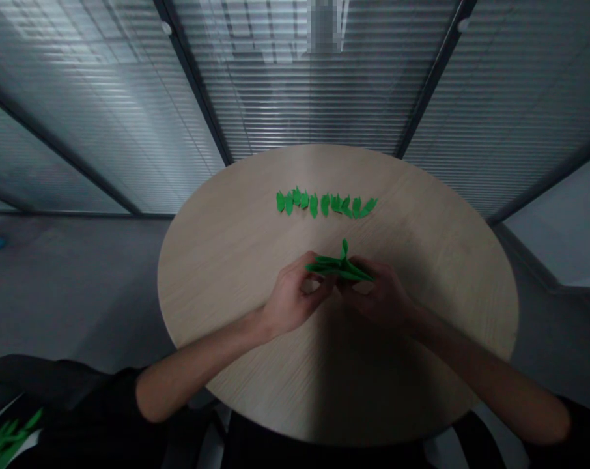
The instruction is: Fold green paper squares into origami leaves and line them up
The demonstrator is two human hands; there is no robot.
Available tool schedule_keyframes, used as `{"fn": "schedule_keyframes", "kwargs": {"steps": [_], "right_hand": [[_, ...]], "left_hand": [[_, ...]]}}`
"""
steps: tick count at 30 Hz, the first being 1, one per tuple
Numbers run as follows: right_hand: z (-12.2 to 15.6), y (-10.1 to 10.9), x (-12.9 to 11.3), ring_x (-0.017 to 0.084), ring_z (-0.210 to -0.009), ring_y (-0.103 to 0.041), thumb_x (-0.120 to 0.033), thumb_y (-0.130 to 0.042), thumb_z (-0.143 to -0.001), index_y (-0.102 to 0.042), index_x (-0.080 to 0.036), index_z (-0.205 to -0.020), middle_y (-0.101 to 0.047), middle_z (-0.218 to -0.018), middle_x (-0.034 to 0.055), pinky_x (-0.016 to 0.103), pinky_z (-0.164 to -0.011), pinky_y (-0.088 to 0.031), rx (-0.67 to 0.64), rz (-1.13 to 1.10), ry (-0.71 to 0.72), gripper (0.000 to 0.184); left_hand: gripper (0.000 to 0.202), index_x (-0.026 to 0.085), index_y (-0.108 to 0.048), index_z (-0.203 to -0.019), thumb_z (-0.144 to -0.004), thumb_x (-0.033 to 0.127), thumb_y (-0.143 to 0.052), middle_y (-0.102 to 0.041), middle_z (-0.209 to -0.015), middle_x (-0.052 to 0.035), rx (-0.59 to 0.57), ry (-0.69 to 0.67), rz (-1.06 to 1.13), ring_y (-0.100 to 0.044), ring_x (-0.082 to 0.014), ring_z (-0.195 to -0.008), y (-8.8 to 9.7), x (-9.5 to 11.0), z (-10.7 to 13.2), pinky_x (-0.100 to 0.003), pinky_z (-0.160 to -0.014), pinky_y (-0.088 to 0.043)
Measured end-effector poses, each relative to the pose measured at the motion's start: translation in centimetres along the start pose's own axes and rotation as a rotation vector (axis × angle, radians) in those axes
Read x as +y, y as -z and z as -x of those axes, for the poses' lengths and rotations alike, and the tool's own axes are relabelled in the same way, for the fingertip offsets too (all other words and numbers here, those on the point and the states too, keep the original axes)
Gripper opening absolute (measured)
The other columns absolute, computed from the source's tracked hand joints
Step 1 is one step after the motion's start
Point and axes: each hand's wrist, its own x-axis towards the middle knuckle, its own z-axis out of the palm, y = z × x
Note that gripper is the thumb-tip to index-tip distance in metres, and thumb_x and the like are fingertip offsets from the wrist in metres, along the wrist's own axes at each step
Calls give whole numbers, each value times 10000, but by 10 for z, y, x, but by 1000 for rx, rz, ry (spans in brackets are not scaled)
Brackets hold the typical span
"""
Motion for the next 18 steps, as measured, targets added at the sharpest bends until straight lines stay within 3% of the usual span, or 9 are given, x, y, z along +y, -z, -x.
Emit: {"fn": "schedule_keyframes", "kwargs": {"steps": [5,8,13,18], "right_hand": [[-1,0,-1,160,-742,-741,-355,-767,-895,-651,-231,-1044,-750,-862,13,270,-674,-610,9,-354,-163,226],[-4,2,1,172,-829,-754,-438,-806,-866,-670,-251,-1060,-768,-955,25,298,-735,-628,42,-515,-229,302],[-8,5,4,163,-860,-740,-447,-827,-851,-749,-273,-1013,-780,-992,14,313,-842,-611,8,-670,-331,250],[-10,6,2,166,-870,-719,-420,-840,-842,-780,-278,-927,-771,-923,-5,294,-846,-578,-16,-692,-320,176]], "left_hand": [[134,164,-659,-900,-969,279,-662,-639,-827,-30,-10,133,245,-631,-122,-664,-2,-3,-2,-238,-574,-544],[155,161,-650,-899,-945,299,-702,-648,-828,-34,-1,188,350,-645,-128,-675,-3,-4,-3,-234,-575,-557],[120,158,-662,-915,-904,259,-727,-671,-858,-41,22,165,374,-681,-135,-743,2,-3,-6,-215,-617,-553],[90,155,-711,-944,-886,223,-721,-728,-931,-69,-8,115,283,-695,-158,-834,6,3,-9,-256,-736,-563]]}}
